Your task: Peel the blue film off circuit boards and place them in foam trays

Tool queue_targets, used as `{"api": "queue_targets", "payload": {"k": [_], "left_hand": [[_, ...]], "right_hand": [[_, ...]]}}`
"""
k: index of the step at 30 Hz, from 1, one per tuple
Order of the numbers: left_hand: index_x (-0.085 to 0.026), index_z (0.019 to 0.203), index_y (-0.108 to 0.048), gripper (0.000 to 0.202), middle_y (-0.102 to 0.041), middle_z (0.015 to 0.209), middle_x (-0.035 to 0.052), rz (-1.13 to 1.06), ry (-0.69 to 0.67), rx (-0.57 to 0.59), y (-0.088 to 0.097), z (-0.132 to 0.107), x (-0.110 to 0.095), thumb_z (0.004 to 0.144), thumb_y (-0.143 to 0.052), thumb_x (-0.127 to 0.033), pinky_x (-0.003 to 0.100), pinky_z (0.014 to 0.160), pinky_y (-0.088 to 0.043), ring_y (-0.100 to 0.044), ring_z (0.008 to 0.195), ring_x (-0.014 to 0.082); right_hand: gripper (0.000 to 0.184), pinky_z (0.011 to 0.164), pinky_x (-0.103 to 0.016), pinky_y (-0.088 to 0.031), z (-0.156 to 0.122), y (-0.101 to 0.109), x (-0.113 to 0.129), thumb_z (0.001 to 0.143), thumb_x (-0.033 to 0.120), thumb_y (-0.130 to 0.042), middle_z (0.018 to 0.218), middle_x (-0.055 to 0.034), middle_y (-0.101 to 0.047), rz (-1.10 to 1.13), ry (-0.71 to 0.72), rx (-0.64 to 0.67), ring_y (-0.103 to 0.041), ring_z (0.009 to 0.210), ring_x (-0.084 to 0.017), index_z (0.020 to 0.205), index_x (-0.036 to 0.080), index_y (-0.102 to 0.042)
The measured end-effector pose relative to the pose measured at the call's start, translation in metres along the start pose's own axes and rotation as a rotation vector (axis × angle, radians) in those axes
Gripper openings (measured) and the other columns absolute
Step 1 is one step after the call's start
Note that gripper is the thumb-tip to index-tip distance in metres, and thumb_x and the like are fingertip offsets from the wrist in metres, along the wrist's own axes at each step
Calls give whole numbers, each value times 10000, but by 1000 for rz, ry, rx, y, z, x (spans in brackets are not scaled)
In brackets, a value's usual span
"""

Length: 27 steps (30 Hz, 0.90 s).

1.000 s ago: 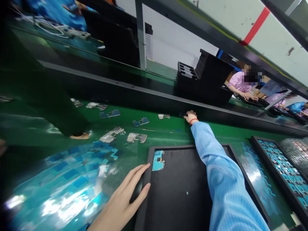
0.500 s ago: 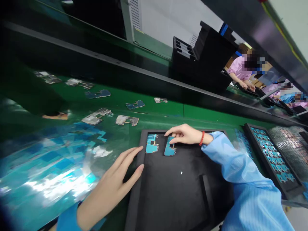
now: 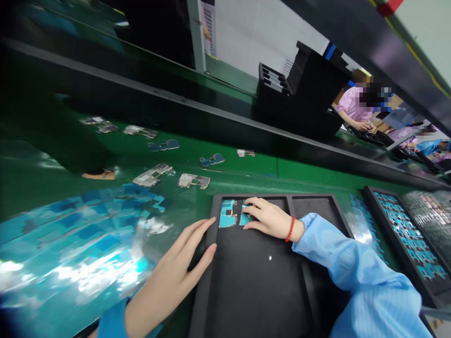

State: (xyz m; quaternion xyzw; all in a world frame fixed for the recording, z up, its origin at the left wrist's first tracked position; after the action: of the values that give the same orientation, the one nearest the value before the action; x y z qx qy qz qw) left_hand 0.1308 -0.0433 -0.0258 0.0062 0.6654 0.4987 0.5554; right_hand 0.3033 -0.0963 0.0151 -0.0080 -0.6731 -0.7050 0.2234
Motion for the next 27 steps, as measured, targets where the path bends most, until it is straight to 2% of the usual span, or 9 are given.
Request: {"api": "queue_targets", "payload": {"k": [4, 7, 11, 14, 16, 19, 21, 24, 27], "left_hand": [[-218, 1391, -389, 465, -479, 1358, 114, -3, -27, -26, 0, -1, 0, 968, -322, -400, 422, 1013, -482, -507, 1246, 254], [-231, 1390, -395, 452, -479, 1364, 110, -15, -38, -46, 1, -2, 1, 964, -348, -376, 417, 1016, -482, -512, 1246, 257], [-233, 1390, -402, 444, -488, 1357, 115, -33, -44, -52, 2, -2, 1, 963, -363, -350, 402, 1001, -496, -527, 1233, 254], [-225, 1389, -410, 444, -501, 1341, 127, -48, -78, -72, 4, -3, -4, 958, -380, -329, 394, 995, -500, -534, 1222, 254], [-210, 1393, -403, 451, -505, 1334, 137, -48, -89, -76, 4, -3, -7, 957, -379, -320, 399, 1001, -495, -531, 1223, 254], [-177, 1389, -401, 454, -501, 1332, 148, -41, -77, -67, 2, -2, -8, 958, -364, -315, 409, 1012, -487, -523, 1230, 252], [-175, 1386, -405, 453, -498, 1334, 145, -44, -76, -72, 2, -2, -8, 955, -369, -312, 408, 1017, -484, -521, 1231, 251], [-182, 1386, -407, 452, -498, 1333, 140, -49, -91, -94, 2, -3, -8, 952, -380, -307, 400, 1018, -484, -521, 1233, 251], [-179, 1385, -408, 450, -500, 1329, 146, -42, -97, -101, 3, -3, -8, 952, -385, -302, 406, 1016, -485, -519, 1234, 256]], "right_hand": [[310, 861, -315, -519, 32, 24, -25, 950, 428, -558, 1102, -86, -638, -42, -69, 49, -622, 1001, -213, 1143, 188, -597], [179, 946, -329, -456, 78, 44, -84, 957, 261, -563, 1108, -80, -638, -110, -294, -50, -592, 1044, -208, 1101, 178, -629], [264, 1044, -434, -363, 132, 46, -159, 831, 101, -675, 1296, -164, -516, -143, -532, -133, -462, 1226, -289, 1091, 119, -636], [128, 1030, -425, -373, 143, 41, -186, 765, 72, -724, 1142, -139, -606, -80, -556, -141, -503, 1180, -282, 863, 124, -661], [130, 937, -381, -450, 138, 41, -195, 748, 93, -748, 944, -85, -657, -4, -566, -131, -600, 1003, -232, 769, 131, -625], [197, 712, -293, -515, 127, 48, -197, 771, 146, -746, 700, -24, -642, 134, -601, -143, -632, 695, -159, 712, 154, -558], [234, 625, -257, -512, 126, 50, -185, 785, 186, -744, 646, -23, -641, 239, -609, -169, -635, 627, -149, 705, 176, -524], [228, 596, -240, -535, 139, 35, -145, 793, 248, -752, 702, -36, -680, 404, -569, -155, -670, 654, -159, 774, 176, -537], [233, 585, -224, -546, 166, -8, -87, 775, 242, -774, 701, -30, -687, 655, -479, -19, -668, 633, -144, 804, 148, -563]]}}
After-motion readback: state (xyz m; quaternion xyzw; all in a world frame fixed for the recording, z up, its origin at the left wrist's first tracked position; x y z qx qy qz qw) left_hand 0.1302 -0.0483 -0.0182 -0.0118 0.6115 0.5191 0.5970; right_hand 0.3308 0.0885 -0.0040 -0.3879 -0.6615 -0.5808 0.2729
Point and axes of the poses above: each hand's wrist, its own z-axis towards the middle knuckle, its own y-axis out of the back of the hand, x = y × z, the point moved 7 cm from there along z, towards the middle knuckle
